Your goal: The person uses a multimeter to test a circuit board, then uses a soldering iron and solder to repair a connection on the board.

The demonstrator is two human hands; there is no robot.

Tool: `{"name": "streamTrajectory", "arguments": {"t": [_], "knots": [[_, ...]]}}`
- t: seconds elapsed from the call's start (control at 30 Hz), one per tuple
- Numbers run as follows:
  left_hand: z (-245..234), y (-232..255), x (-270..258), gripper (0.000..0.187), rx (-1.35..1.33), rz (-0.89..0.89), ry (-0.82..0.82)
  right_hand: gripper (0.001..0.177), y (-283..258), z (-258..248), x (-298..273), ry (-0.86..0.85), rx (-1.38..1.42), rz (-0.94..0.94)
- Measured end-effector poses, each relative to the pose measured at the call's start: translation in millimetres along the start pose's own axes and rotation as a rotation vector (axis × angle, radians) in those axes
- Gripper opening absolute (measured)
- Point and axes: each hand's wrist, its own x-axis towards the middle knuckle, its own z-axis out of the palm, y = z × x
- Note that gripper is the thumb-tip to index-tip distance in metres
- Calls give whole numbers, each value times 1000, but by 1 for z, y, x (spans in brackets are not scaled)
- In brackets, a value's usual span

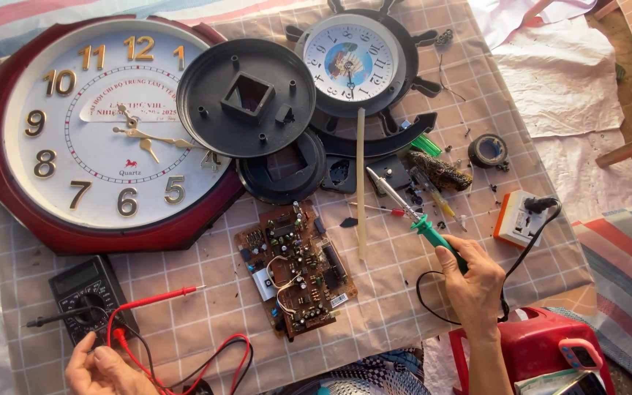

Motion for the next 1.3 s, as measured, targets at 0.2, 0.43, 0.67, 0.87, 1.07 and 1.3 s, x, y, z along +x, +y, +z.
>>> {"name": "streamTrajectory", "arguments": {"t": [0.2, 0.43, 0.67, 0.87, 1.07, 1.3], "knots": [[2, 3, 0, 33, -54, -40, 4, 24, -1, -4, -2, -1, -27, 30], [4, 5, -1, 42, -3, 0, 114, 25, -7, -19, -8, -9, 127, 84], [-3, 37, -19, 49, -65, 94, -125, 22, -33, -11, -20, -389, 451, -325], [13, 45, -52, 79, -603, -223, -795, 28, -85, -8, -32, -553, 569, -376], [23, 141, -48, 22, -907, -414, -763, 26, -89, -6, -38, -591, 564, -402], [30, 131, -35, 19, -773, -695, -438, 17, -103, -15, -51, 78, 378, -443]]}}
